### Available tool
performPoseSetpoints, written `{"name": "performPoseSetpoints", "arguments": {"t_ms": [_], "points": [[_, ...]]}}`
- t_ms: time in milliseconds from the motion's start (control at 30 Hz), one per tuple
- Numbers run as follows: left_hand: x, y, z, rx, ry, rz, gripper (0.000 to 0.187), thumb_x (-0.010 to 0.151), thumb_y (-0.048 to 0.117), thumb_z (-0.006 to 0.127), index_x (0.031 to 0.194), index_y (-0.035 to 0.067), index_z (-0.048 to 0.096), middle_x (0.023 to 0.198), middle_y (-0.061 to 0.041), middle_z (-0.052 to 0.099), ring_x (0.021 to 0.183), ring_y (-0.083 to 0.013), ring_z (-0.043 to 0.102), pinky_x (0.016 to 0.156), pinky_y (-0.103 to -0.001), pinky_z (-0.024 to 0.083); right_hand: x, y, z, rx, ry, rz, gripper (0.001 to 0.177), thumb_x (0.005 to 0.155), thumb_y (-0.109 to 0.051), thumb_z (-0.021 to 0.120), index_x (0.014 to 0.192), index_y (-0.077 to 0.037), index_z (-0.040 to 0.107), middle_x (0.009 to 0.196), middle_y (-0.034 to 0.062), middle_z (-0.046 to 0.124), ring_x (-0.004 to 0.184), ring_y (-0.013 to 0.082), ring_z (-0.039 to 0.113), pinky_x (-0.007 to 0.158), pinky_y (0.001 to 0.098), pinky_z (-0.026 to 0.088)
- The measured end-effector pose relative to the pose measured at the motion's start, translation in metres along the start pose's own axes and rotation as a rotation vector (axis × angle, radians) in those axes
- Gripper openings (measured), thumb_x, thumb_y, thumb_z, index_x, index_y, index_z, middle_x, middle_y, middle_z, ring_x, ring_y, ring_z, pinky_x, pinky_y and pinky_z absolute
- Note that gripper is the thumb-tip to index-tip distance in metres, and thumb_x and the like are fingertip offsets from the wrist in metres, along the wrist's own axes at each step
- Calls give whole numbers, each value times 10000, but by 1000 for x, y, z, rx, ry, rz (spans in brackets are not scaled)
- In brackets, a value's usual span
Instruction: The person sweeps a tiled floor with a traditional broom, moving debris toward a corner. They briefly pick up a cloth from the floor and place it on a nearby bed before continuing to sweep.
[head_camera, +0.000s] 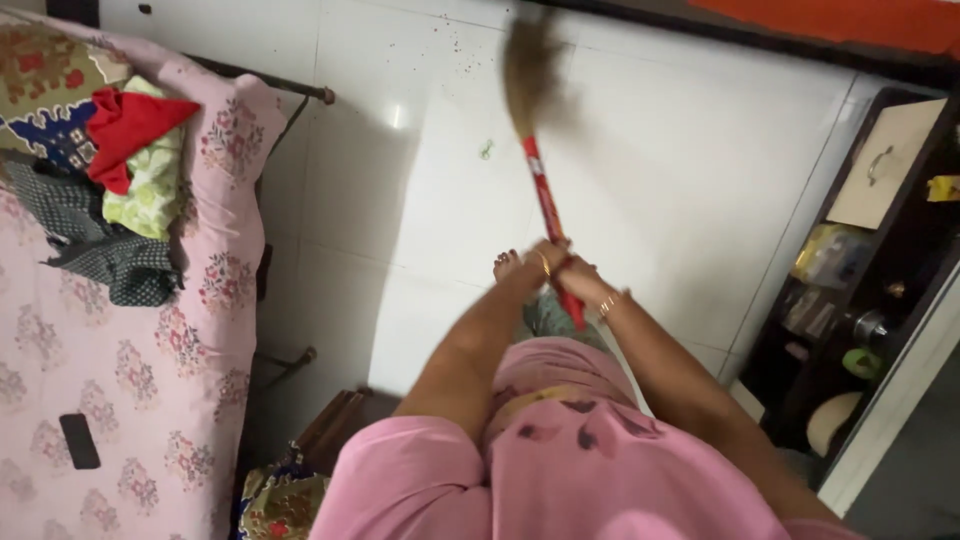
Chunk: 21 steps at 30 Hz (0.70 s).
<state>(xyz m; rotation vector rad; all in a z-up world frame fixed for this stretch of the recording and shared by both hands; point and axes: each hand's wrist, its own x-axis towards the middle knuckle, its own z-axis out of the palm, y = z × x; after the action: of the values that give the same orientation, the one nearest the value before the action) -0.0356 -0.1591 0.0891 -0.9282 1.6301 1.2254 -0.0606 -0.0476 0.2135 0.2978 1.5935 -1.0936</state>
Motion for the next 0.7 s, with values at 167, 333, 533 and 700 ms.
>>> {"name": "performPoseSetpoints", "arguments": {"t_ms": [167,333,533,700], "points": [[10,7,-91,-260,190,133,598,952,496,596,1054,-79,720,844,-222,751,731,-293,743,639,-388,599,-34,-118,33,26,-156,-25,171,865,-112,633,959,9,557,603,60,509,442,173,483,383,335,395],[-70,34,-98,-573,38,201,571,927,465,640,1081,-83,689,889,-200,730,743,-311,738,604,-409,631,-72,-127,30,-97,-146,-168,305,812,-49,566,1114,-17,543,742,34,586,528,120,561,444,300,501],[-109,47,-11,-460,-251,224,610,922,509,673,1123,-66,704,971,-218,734,759,-286,706,623,-377,607,-139,-83,-6,-136,-38,-116,385,795,-45,578,1178,-43,540,734,35,582,507,140,523,432,311,455],[-83,30,7,-433,-332,102,603,918,489,663,1162,-62,698,983,-212,763,761,-268,750,670,-345,624,-100,-40,-11,-114,-16,18,210,828,-44,581,1028,18,574,693,73,556,509,155,527,429,330,457]]}}
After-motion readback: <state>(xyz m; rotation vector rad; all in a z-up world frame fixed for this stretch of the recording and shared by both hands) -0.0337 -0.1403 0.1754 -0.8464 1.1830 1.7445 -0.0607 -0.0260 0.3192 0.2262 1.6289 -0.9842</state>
